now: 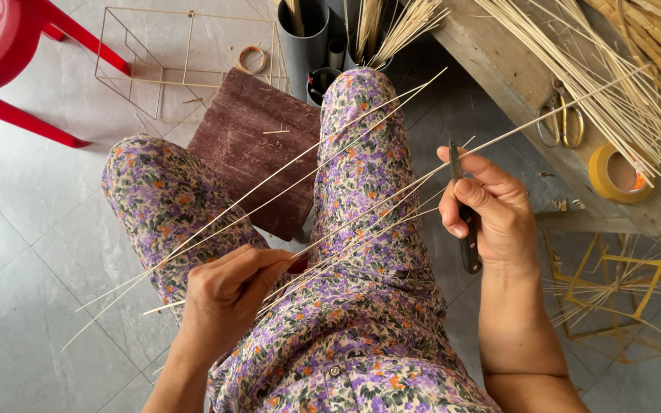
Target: The person sits on a low stool with a board on their lap and trims thin bamboo sticks to length. They cut sticks with scissors, shave and point the ends with a small knife, and gather finished sticks into a bundle on their lap.
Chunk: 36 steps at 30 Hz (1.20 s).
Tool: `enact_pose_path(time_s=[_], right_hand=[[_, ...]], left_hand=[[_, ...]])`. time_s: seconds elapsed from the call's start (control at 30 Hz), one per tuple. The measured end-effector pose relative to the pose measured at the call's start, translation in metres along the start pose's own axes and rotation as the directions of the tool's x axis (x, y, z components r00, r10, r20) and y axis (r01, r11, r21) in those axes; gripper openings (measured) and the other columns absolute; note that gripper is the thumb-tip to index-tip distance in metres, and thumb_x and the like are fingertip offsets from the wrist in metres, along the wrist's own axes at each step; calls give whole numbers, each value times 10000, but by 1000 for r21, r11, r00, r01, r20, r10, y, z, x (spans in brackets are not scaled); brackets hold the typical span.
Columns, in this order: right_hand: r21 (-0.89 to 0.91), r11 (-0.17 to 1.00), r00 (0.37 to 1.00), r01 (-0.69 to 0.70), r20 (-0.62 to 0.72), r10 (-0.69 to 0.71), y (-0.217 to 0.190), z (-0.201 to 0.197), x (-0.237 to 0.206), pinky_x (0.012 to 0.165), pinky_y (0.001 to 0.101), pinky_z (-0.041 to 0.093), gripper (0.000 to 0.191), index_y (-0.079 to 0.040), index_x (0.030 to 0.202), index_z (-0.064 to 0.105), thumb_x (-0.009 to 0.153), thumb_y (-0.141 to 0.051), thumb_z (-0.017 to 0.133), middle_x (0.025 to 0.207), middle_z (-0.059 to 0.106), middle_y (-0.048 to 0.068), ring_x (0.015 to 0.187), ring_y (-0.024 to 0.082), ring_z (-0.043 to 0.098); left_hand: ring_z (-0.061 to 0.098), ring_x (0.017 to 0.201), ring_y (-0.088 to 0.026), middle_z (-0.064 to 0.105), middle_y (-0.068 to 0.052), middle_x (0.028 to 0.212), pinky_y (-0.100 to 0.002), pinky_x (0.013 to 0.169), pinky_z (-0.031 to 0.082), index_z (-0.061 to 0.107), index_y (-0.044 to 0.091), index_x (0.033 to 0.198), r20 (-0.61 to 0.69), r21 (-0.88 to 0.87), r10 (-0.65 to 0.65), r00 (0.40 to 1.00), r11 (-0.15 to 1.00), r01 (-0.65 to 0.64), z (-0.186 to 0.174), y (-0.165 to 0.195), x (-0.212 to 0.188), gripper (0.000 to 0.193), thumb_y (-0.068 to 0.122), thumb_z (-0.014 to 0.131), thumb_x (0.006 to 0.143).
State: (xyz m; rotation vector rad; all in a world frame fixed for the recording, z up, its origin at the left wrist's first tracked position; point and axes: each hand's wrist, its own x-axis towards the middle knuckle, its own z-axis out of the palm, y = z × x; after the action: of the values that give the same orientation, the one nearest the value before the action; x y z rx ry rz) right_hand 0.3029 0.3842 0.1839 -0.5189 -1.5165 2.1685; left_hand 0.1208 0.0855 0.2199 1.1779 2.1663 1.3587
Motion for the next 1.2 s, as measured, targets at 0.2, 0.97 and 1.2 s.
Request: enact_pose_path(time_s=[0.2, 0.97, 1.2], right_hand=[[106, 992, 997, 74, -33, -70, -4, -20, 3, 501, 255, 391, 375, -2, 1403, 634, 1046, -114, 656, 739, 624, 120, 548, 126, 478], [154, 986, 986, 68, -161, -43, 3, -76, -9, 558, 235, 376, 300, 28, 1345, 593, 1112, -159, 572, 650, 508, -20, 590, 80, 452], [534, 568, 731, -626, 656, 190, 48, 10, -11, 495, 261, 386, 608, 25, 1593, 288, 1075, -168, 540, 640, 586, 29, 502, 94, 485]], left_hand=[[627, 565, -84, 684, -22, 719, -257, 510, 486, 765, 57, 957, -35, 67, -5, 999, 998, 7, -8, -11, -9, 80, 64, 748, 879], [545, 618, -37, 673, -3, 702, -221, 509, 418, 793, 17, 1020, 52, -319, -305, 951, 897, 306, 13, -37, -3, 131, 85, 702, 953], [536, 664, -39, 671, 7, 759, -210, 573, 451, 780, -18, 1030, 85, -488, -272, 958, 827, 278, 33, -31, 11, 172, 125, 708, 970]])
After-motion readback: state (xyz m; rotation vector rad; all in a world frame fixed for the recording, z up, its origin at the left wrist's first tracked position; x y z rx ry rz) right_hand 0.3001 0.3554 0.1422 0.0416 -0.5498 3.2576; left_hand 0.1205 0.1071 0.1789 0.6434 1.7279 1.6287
